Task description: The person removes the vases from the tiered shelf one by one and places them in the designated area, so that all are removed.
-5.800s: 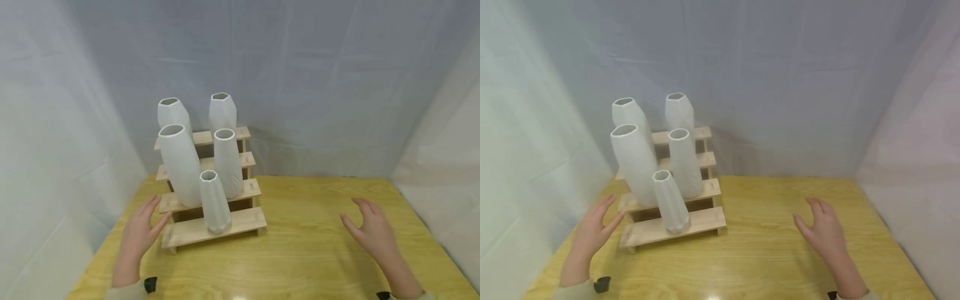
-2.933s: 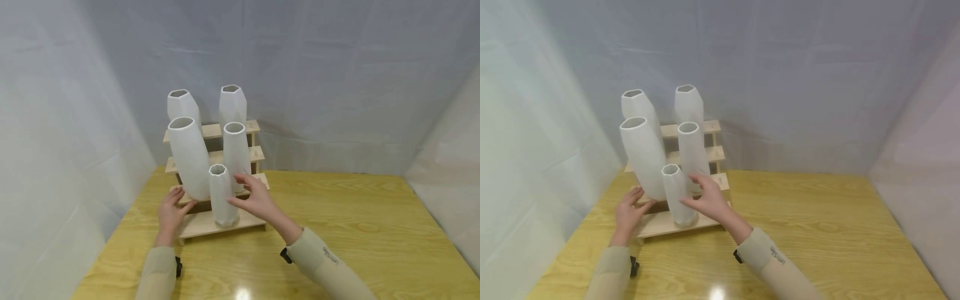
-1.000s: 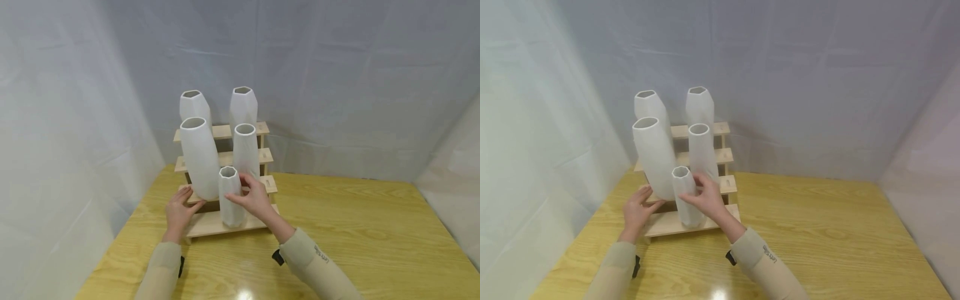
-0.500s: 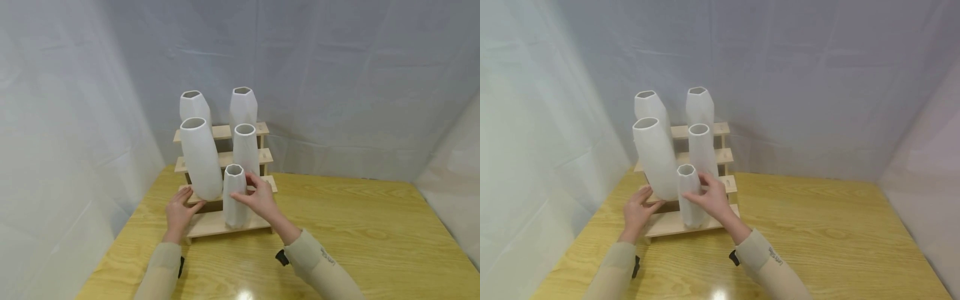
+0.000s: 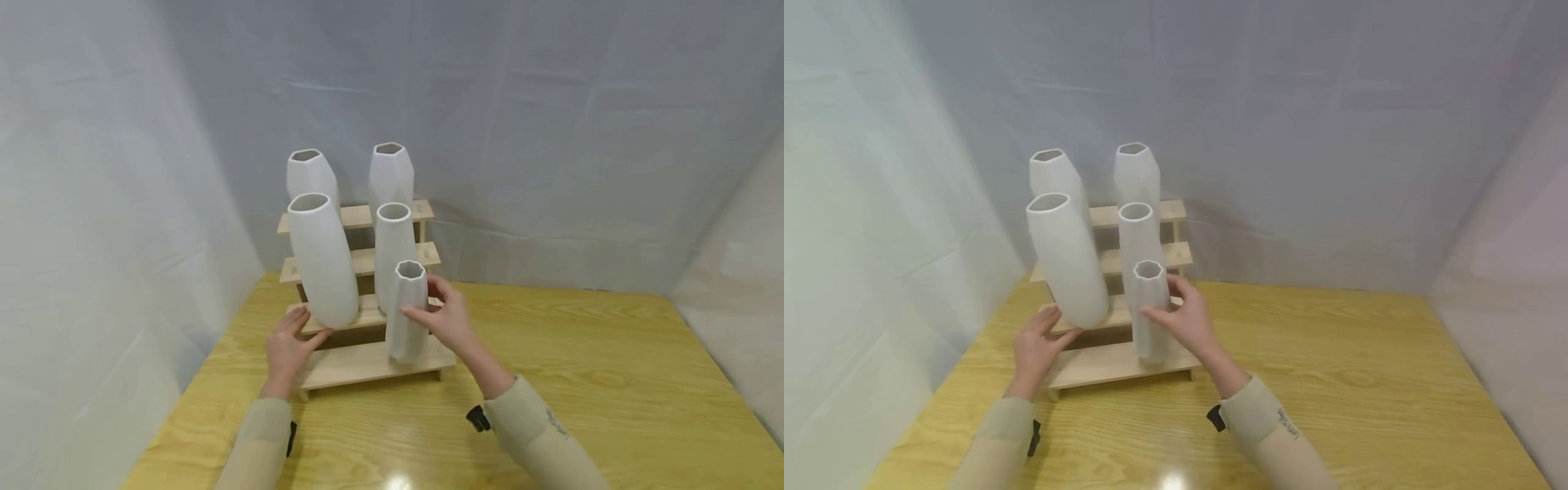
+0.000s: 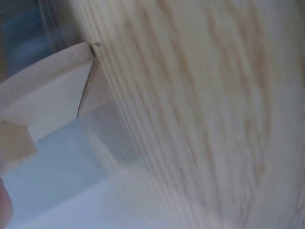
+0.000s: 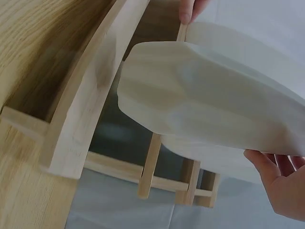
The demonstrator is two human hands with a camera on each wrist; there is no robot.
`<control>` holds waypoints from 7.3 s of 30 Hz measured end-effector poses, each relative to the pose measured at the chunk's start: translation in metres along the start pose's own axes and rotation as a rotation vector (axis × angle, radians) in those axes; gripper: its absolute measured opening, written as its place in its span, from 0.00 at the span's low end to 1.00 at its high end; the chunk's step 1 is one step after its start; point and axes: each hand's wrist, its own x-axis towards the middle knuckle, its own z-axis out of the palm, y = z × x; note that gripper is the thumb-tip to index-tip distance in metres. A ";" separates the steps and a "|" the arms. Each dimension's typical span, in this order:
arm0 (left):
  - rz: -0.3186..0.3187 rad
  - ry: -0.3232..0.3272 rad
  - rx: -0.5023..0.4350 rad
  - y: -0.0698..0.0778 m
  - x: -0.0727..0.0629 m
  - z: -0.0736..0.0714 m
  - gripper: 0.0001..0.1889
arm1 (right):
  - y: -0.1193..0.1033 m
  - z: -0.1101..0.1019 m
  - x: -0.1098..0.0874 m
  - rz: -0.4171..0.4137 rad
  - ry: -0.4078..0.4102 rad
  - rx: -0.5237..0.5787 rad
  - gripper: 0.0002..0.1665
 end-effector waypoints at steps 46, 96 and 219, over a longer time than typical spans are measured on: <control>0.039 0.048 0.005 -0.007 -0.005 0.001 0.43 | 0.025 -0.149 -0.006 0.147 0.420 -0.308 0.29; 0.032 0.035 -0.005 -0.004 -0.003 0.002 0.43 | 0.087 -0.299 -0.020 0.537 0.728 -0.484 0.39; 0.036 0.045 -0.016 -0.006 -0.004 0.002 0.43 | 0.029 -0.077 0.023 -0.006 0.019 -0.251 0.31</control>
